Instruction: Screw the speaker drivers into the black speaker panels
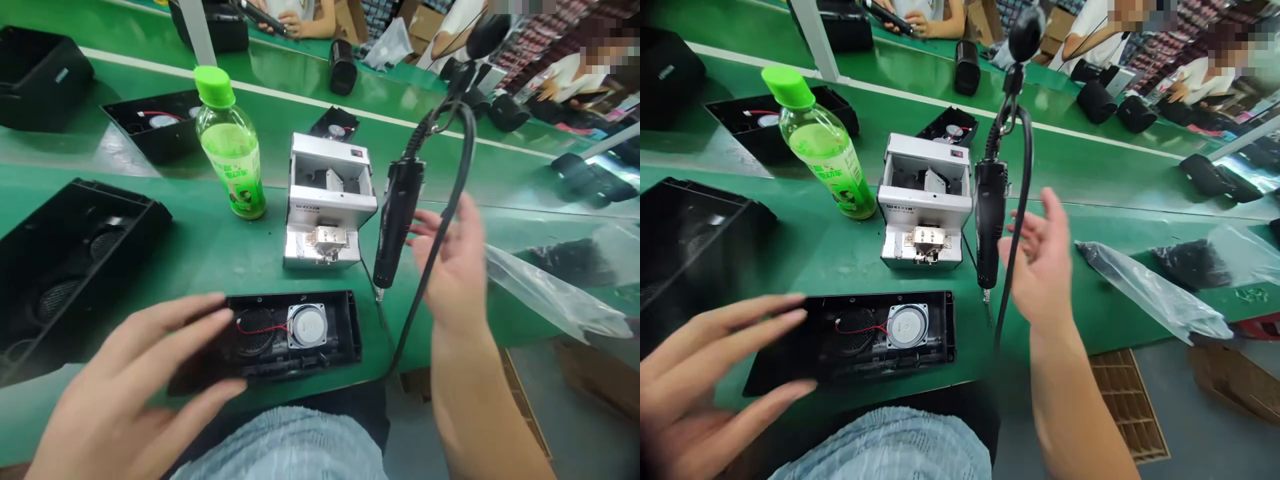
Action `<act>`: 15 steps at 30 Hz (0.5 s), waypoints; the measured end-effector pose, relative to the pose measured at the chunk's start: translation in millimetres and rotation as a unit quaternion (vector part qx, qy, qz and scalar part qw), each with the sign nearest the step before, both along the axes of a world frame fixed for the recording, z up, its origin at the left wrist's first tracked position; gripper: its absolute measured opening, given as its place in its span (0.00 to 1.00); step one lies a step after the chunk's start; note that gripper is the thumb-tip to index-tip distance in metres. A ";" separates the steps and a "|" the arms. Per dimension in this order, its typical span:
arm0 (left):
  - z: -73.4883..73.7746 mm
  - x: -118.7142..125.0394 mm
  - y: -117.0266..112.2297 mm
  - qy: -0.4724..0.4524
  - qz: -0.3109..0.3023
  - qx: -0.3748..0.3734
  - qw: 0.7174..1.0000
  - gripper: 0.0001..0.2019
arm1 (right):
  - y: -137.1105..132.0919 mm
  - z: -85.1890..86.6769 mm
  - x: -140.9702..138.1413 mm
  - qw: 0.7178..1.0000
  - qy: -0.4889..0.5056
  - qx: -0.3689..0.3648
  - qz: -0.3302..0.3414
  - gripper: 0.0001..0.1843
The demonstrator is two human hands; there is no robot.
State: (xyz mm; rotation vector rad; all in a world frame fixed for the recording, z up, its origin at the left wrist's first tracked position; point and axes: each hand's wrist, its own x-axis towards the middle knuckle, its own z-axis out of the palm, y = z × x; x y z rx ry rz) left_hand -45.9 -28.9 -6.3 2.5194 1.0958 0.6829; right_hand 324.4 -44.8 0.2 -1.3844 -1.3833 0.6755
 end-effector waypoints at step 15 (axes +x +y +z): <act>0.5 94.1 31.5 0.199 -0.207 0.047 0.957 0.20 | 4.4 35.4 14.9 0.945 0.266 0.081 -0.173 0.39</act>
